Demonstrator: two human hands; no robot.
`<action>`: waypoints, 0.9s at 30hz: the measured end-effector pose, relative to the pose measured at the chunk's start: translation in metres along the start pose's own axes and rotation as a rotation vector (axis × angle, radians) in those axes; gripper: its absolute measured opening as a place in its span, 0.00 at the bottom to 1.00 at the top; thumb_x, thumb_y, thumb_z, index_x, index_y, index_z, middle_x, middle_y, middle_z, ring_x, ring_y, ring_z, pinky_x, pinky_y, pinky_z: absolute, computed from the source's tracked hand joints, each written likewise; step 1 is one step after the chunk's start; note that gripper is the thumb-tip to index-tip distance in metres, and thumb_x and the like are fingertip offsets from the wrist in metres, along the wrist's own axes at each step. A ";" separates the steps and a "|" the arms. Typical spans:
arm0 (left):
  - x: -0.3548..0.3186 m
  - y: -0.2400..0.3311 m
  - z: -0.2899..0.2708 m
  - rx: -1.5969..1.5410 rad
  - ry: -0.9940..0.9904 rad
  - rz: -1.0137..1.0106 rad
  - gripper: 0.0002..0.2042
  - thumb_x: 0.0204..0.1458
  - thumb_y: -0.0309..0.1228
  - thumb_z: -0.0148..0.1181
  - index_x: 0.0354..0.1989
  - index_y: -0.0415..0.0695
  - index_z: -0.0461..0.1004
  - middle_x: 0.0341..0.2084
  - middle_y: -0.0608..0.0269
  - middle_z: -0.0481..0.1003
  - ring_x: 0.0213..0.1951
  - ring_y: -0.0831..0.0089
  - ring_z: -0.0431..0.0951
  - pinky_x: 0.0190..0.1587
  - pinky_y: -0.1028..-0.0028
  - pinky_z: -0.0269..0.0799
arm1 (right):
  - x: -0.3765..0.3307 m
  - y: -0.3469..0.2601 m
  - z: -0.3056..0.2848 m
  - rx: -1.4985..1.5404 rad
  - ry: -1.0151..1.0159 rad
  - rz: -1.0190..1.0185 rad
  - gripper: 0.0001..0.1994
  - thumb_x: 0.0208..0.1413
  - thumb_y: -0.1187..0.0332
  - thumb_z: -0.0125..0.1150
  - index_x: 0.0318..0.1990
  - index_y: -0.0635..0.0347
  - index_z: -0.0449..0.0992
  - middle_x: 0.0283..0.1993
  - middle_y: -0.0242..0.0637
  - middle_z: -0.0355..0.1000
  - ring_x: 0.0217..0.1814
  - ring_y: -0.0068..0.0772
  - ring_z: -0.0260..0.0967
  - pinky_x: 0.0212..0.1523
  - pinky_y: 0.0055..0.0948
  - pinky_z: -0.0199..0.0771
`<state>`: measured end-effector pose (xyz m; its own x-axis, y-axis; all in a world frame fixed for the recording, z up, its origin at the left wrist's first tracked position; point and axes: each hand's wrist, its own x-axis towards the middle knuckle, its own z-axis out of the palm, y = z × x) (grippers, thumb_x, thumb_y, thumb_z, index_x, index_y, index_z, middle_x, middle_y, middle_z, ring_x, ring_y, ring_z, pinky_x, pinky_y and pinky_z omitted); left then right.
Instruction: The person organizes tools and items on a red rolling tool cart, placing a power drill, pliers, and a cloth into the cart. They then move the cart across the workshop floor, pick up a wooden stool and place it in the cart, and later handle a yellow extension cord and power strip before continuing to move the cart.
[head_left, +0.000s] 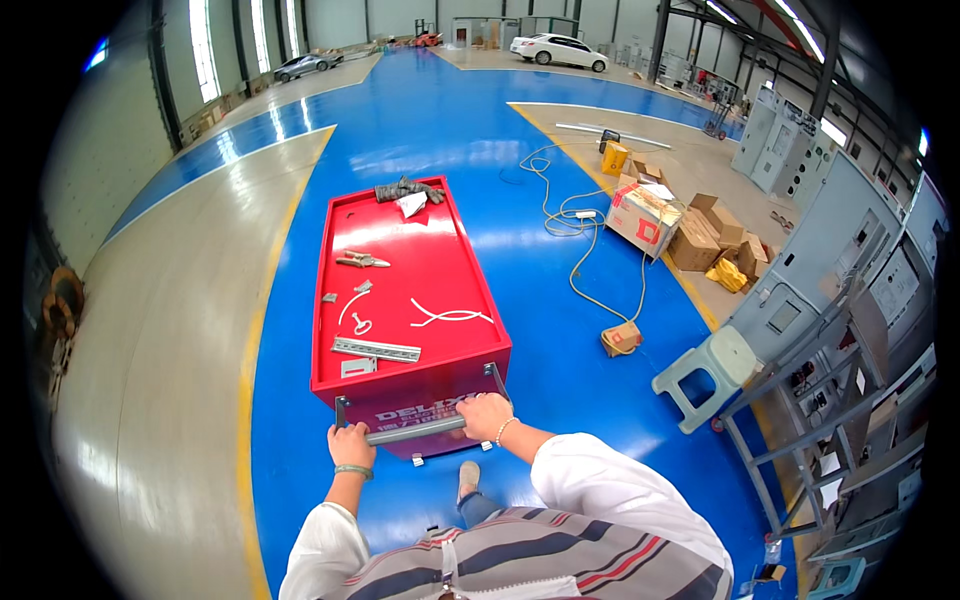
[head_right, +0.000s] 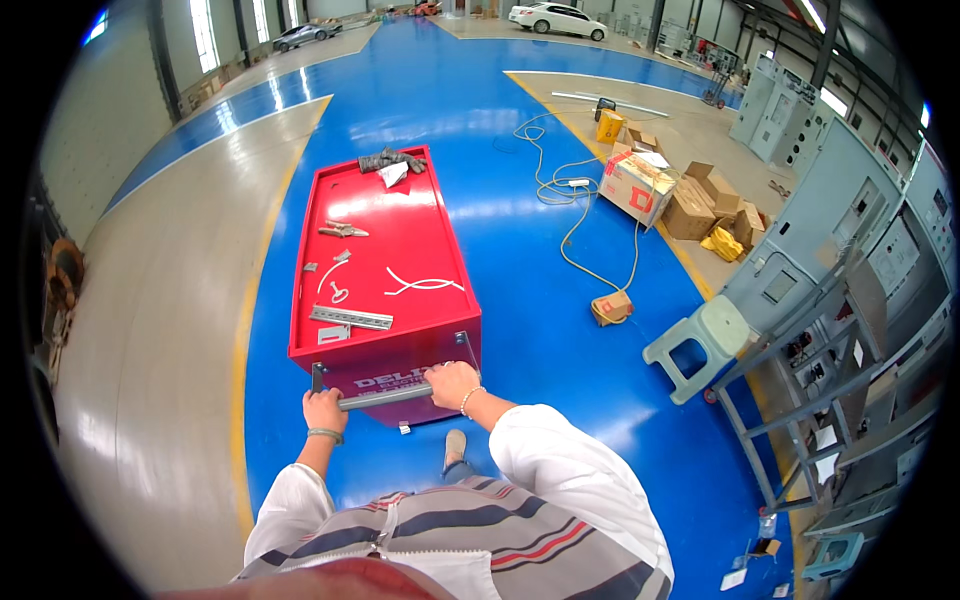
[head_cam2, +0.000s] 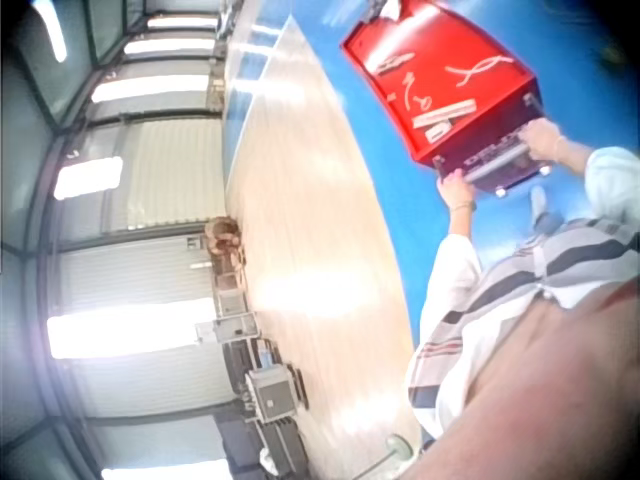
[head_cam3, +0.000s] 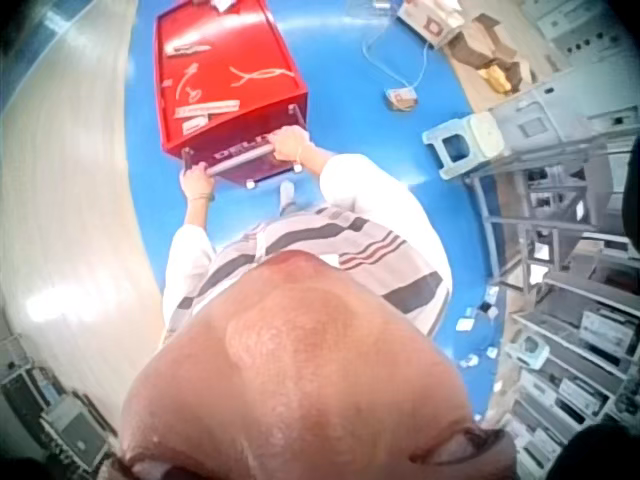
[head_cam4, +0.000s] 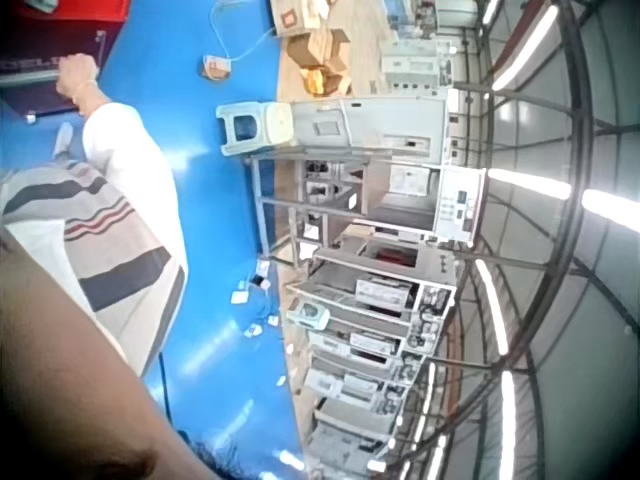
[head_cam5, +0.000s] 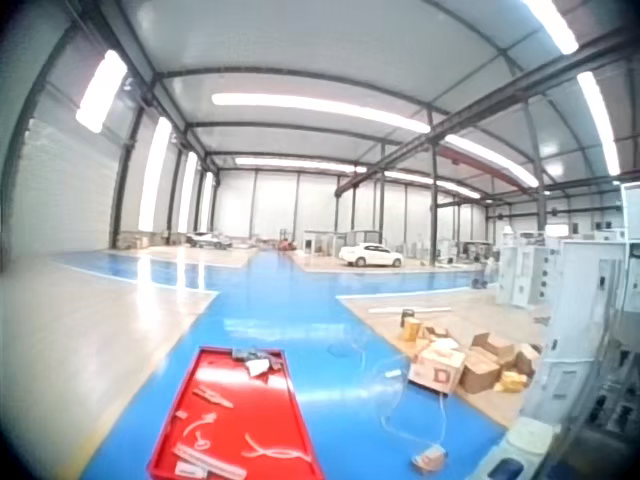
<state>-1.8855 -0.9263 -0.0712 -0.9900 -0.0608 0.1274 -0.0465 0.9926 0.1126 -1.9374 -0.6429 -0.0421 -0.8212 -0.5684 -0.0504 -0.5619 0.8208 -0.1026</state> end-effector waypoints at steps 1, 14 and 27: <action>0.019 -0.006 0.004 0.005 0.002 0.001 0.05 0.38 0.28 0.61 0.26 0.51 0.76 0.25 0.63 0.76 0.34 0.64 0.76 0.54 0.61 0.60 | 0.019 0.005 0.006 0.000 0.010 -0.003 0.12 0.42 0.61 0.61 0.33 0.55 0.74 0.34 0.36 0.75 0.38 0.38 0.74 0.38 0.36 0.74; 0.302 -0.068 0.062 0.110 -0.040 0.022 0.05 0.39 0.30 0.61 0.26 0.53 0.76 0.27 0.64 0.76 0.36 0.66 0.76 0.49 0.63 0.63 | 0.289 0.106 0.011 0.023 -0.026 0.019 0.12 0.42 0.61 0.60 0.34 0.54 0.74 0.34 0.37 0.75 0.38 0.40 0.74 0.38 0.38 0.74; 0.604 -0.117 0.113 -0.007 -0.183 0.156 0.08 0.39 0.31 0.61 0.31 0.51 0.75 0.28 0.61 0.77 0.36 0.64 0.78 0.53 0.60 0.62 | 0.556 0.223 -0.003 -0.049 -0.025 0.123 0.14 0.39 0.56 0.63 0.31 0.54 0.75 0.34 0.37 0.75 0.38 0.39 0.74 0.39 0.37 0.74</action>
<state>-2.4926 -1.0674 -0.1192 -0.9928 0.1140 -0.0372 0.1091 0.9876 0.1129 -2.5193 -0.7753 -0.0897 -0.8818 -0.4641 -0.0842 -0.4618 0.8858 -0.0458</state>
